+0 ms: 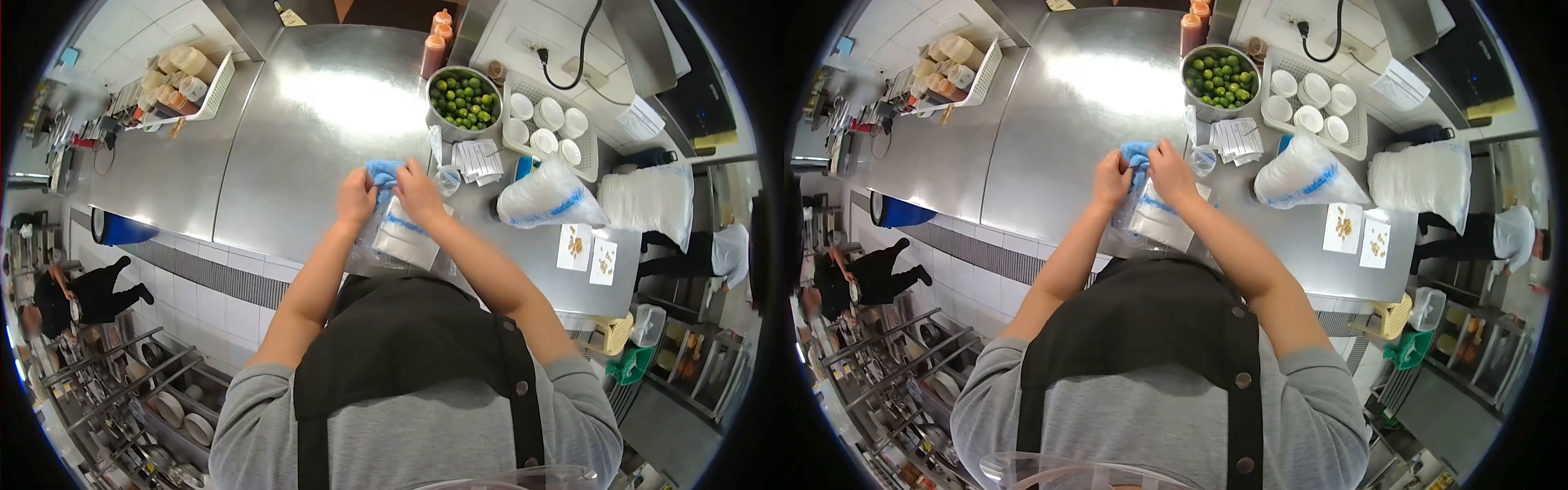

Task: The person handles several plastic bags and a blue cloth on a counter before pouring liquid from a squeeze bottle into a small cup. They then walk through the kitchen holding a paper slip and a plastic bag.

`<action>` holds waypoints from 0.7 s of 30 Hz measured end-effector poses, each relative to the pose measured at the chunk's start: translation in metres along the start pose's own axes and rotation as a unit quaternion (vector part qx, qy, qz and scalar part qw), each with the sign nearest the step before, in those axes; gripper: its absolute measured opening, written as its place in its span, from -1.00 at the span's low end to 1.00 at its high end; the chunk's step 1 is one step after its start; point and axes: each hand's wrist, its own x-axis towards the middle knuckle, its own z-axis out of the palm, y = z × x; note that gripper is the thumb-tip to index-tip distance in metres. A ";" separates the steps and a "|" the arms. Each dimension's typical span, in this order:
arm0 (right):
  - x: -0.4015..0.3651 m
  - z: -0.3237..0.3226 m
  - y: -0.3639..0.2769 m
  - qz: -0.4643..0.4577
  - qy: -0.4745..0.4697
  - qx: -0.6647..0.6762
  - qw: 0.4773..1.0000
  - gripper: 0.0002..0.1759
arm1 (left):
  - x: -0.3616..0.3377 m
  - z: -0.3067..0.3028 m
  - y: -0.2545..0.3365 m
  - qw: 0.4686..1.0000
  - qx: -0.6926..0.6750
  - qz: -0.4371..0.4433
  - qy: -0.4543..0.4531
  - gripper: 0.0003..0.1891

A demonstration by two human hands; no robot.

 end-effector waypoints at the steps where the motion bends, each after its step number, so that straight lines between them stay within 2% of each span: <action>1: -0.008 -0.008 -0.004 -0.001 0.005 0.031 0.999 -0.78 | -0.003 0.004 -0.001 1.000 -0.012 -0.008 0.013 -0.82; 5: -0.068 -0.014 0.020 -0.058 -0.013 0.033 0.998 -0.69 | -0.017 0.016 -0.003 0.996 -0.026 -0.032 0.085 -0.91; 6: -0.082 -0.016 0.023 -0.057 -0.011 0.043 0.997 -0.69 | -0.022 0.018 -0.001 0.993 -0.032 -0.003 0.109 -0.82; 8: -0.102 -0.015 0.031 -0.066 0.001 0.049 0.997 -0.70 | -0.032 -0.001 0.023 0.993 -0.086 0.039 0.074 -0.73; 10: -0.110 -0.008 0.042 -0.068 0.006 0.048 0.997 -0.74 | -0.043 -0.015 0.045 0.985 -0.103 0.125 0.060 -0.76; 14: -0.108 -0.004 0.045 -0.056 0.003 0.055 0.997 -0.81 | -0.078 -0.004 0.048 0.983 -0.105 0.138 -0.063 -0.62; 17: -0.102 -0.006 0.037 -0.076 0.035 0.093 0.992 -0.84 | -0.091 -0.009 0.058 0.976 -0.066 0.183 -0.096 -0.36; 20: -0.104 -0.024 0.014 -0.089 0.058 0.142 0.984 -0.84 | -0.104 -0.017 0.068 0.974 -0.154 0.153 -0.068 -0.16; 21: -0.105 -0.033 0.006 -0.094 0.061 0.157 0.981 -0.83 | -0.108 -0.013 0.066 0.976 -0.143 0.147 -0.077 -0.18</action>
